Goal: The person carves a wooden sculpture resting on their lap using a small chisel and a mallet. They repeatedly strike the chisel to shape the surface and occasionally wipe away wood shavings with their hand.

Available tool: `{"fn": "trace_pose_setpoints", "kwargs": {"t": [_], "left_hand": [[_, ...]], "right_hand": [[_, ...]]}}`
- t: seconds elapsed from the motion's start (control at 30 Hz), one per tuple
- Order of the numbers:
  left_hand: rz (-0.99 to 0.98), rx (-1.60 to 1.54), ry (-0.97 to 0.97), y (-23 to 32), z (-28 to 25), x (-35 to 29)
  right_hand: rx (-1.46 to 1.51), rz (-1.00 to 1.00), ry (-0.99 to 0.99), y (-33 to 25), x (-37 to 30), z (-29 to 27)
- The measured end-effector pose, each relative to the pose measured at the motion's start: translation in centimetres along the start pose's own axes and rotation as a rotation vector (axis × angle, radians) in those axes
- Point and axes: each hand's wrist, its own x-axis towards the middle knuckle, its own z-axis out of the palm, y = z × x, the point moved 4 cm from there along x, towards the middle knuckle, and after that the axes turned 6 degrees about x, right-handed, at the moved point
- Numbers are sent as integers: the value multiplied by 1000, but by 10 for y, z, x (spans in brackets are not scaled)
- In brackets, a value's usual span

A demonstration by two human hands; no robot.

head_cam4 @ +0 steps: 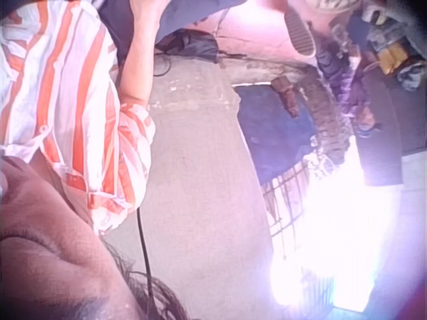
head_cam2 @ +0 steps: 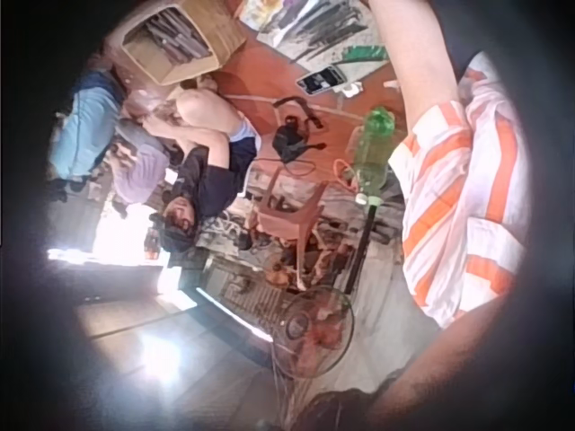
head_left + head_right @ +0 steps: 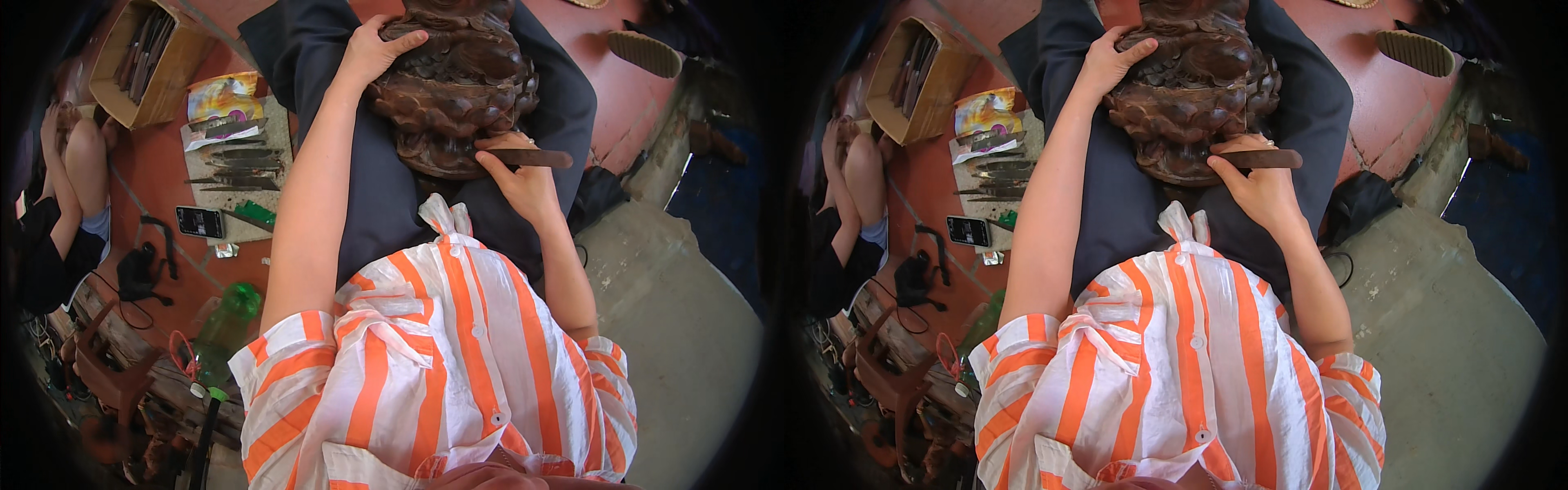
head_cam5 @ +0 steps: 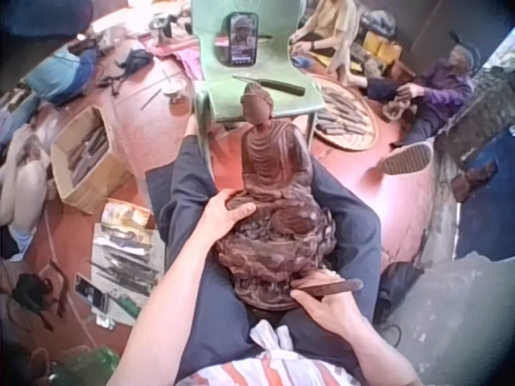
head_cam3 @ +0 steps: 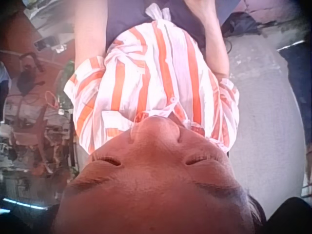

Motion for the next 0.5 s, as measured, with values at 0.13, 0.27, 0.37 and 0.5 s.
{"fn": "trace_pose_setpoints", "kwargs": {"t": [0.13, 0.27, 0.37, 0.5], "left_hand": [[-15, 50, -9, -3, -2, 1], [-16, 9, -11, 0, -1, 1], [-32, -1, -19, -1, 0, 1], [-13, 24, -14, -1, -2, 1]], "right_hand": [[-133, -53, -39, -7, -1, 5], [-20, 16, -3, 3, -1, 4], [45, 16, 35, 5, -1, 2], [-151, -101, -23, -9, -2, 6]]}}
